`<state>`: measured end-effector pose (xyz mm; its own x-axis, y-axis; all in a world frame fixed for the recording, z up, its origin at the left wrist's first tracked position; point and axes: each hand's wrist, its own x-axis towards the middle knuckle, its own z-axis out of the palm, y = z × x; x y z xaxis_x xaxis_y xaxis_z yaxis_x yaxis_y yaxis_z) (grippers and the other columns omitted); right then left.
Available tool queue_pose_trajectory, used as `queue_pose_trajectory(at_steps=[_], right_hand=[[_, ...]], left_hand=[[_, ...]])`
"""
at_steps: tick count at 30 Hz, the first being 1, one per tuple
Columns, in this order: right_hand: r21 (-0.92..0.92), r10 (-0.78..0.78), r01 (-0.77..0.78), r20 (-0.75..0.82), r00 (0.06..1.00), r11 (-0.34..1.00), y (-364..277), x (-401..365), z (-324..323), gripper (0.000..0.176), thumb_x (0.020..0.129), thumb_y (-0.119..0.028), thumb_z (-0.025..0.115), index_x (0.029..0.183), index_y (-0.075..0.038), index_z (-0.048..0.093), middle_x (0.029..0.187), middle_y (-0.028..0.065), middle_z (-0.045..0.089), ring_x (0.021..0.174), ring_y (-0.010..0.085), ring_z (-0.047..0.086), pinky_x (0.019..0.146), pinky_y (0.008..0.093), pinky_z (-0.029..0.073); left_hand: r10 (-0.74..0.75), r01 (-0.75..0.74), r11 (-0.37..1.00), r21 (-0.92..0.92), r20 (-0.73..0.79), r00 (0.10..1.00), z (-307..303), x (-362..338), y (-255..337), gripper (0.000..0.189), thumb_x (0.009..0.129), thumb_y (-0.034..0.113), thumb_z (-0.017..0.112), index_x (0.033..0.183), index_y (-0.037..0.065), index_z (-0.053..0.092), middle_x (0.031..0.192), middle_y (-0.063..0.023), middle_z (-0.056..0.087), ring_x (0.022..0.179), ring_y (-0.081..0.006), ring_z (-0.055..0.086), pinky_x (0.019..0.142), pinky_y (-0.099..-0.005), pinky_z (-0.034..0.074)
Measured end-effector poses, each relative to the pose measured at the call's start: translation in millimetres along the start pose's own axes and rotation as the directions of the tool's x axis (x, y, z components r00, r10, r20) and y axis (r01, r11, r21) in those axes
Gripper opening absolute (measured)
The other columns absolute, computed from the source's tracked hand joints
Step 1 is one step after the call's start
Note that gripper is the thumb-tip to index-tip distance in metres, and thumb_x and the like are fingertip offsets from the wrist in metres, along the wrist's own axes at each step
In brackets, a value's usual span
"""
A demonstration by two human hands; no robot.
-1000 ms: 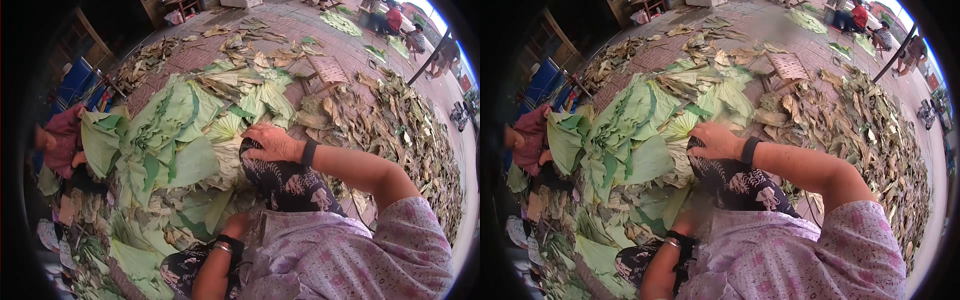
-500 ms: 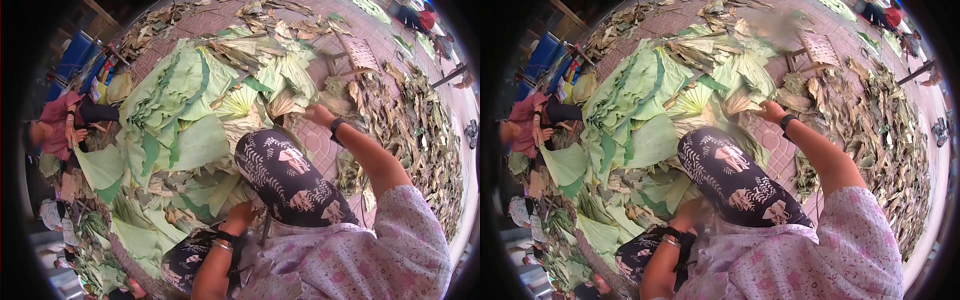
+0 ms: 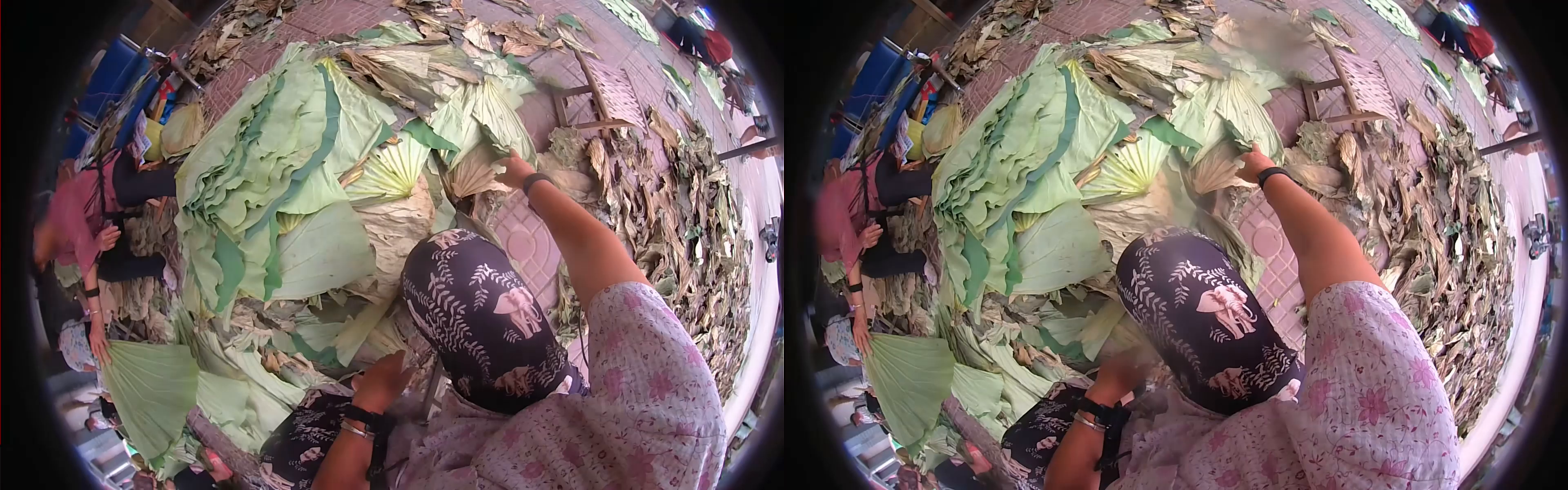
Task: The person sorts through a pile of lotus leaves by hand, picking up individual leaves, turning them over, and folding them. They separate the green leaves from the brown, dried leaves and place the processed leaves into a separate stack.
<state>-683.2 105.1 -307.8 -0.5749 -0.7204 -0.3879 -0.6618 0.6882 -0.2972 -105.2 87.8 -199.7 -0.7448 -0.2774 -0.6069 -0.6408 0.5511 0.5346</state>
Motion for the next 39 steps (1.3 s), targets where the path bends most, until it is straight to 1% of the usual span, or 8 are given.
queue_pose_trajectory(at_steps=[3, 4, 9, 17, 20, 28, 34, 39], right_hand=[[0.084, -0.008, 0.003, 0.053, 0.999, 0.996, 19.6, 21.5, 4.0, 0.039, 0.08, -0.028, 0.072, 0.118, -0.019, 0.071, 0.122, 0.0228, 0.064, 0.109, 0.0329, 0.064, 0.097, 0.0401, 0.048], [0.059, -0.101, 0.108, -0.11, 0.989, 0.992, 24.1, 19.8, 7.7, 0.037, 0.079, -0.03, 0.072, 0.113, -0.015, 0.073, 0.102, 0.0191, 0.071, 0.099, 0.0318, 0.067, 0.09, 0.0387, 0.051], [0.317, -0.007, 0.082, -0.231, 0.973, 0.945, 5.1, -20.2, -44.2, 0.04, 0.082, -0.031, 0.072, 0.111, -0.003, 0.072, 0.099, 0.0178, 0.072, 0.09, 0.0256, 0.069, 0.083, 0.0359, 0.052], [0.87, -0.019, 0.163, -0.175, 0.984, 0.466, -20.6, -75.6, -145.5, 0.034, 0.089, -0.024, 0.072, 0.11, 0.002, 0.07, 0.099, 0.0064, 0.072, 0.094, 0.0157, 0.066, 0.089, 0.0301, 0.05], [0.864, -0.093, 0.241, -0.223, 0.97, 0.442, -50.3, -104.9, -194.0, 0.03, 0.093, -0.023, 0.067, 0.109, 0.002, 0.068, 0.102, 0.0071, 0.071, 0.096, 0.0187, 0.068, 0.092, 0.032, 0.05], [0.943, -0.475, 0.296, -0.333, 0.815, -0.152, -131.7, -167.3, -263.0, 0.019, 0.096, -0.021, 0.063, 0.103, -0.003, 0.065, 0.111, 0.0108, 0.069, 0.092, 0.0235, 0.068, 0.086, 0.0366, 0.053], [0.875, -0.541, 0.224, -0.447, 0.712, -0.429, -180.6, -221.0, -299.2, 0.017, 0.096, -0.021, 0.063, 0.106, -0.007, 0.064, 0.109, 0.0074, 0.067, 0.087, 0.0211, 0.066, 0.081, 0.0319, 0.053], [0.866, -0.554, 0.245, -0.472, 0.686, -0.436, -213.5, -248.5, -311.3, 0.015, 0.096, -0.021, 0.063, 0.107, -0.011, 0.063, 0.109, 0.0041, 0.068, 0.087, 0.0206, 0.066, 0.083, 0.0333, 0.056]], left_hand=[[-0.013, 0.013, 1.0, -0.001, 0.02, 1.0, -9.7, 6.6, 7.7, 0.053, 0.094, 0.035, 0.059, 0.134, 0.001, 0.05, 0.122, -0.0223, 0.062, 0.113, -0.0392, 0.058, 0.095, -0.0474, 0.047], [-0.02, 0.02, 1.0, 0.013, 0.019, 1.0, -13.5, 8.8, 11.2, 0.053, 0.093, 0.034, 0.06, 0.134, 0.001, 0.051, 0.121, -0.0223, 0.062, 0.113, -0.0392, 0.058, 0.095, -0.0471, 0.047], [-0.048, 0.042, 0.997, -0.058, -0.101, 0.994, -52.2, 3.9, 44.3, 0.049, 0.092, 0.032, 0.064, 0.13, 0.003, 0.055, 0.117, -0.0224, 0.064, 0.109, -0.0395, 0.06, 0.092, -0.0467, 0.048], [-0.089, -0.026, 0.925, -0.379, -0.281, 0.956, -99.7, 8.0, 56.0, 0.043, 0.092, 0.024, 0.067, 0.126, -0.001, 0.058, 0.111, -0.0187, 0.068, 0.097, -0.0296, 0.067, 0.084, -0.0366, 0.052], [-0.072, -0.122, 0.852, -0.51, -0.345, 0.936, -108.8, 8.8, 54.0, 0.044, 0.096, 0.026, 0.064, 0.128, -0.003, 0.057, 0.111, -0.0155, 0.069, 0.095, -0.0231, 0.068, 0.083, -0.0328, 0.053], [-0.097, -0.271, 0.457, -0.847, -0.35, 0.932, -141.6, 1.2, 83.5, 0.06, 0.101, 0.046, 0.052, 0.134, -0.004, 0.05, 0.118, -0.0185, 0.065, 0.108, -0.0264, 0.064, 0.094, -0.0365, 0.05], [0.012, -0.404, 0.262, -0.876, -0.416, 0.909, -159.6, -8.4, 108.2, 0.067, 0.1, 0.048, 0.053, 0.143, -0.001, 0.039, 0.134, -0.0215, 0.054, 0.125, -0.0286, 0.053, 0.104, -0.0402, 0.044], [0.103, -0.503, 0.082, -0.86, -0.495, 0.863, -166.9, -10.4, 118.8, 0.07, 0.099, 0.046, 0.055, 0.148, 0.002, 0.03, 0.142, -0.0211, 0.047, 0.132, -0.0304, 0.046, 0.109, -0.0434, 0.039]])
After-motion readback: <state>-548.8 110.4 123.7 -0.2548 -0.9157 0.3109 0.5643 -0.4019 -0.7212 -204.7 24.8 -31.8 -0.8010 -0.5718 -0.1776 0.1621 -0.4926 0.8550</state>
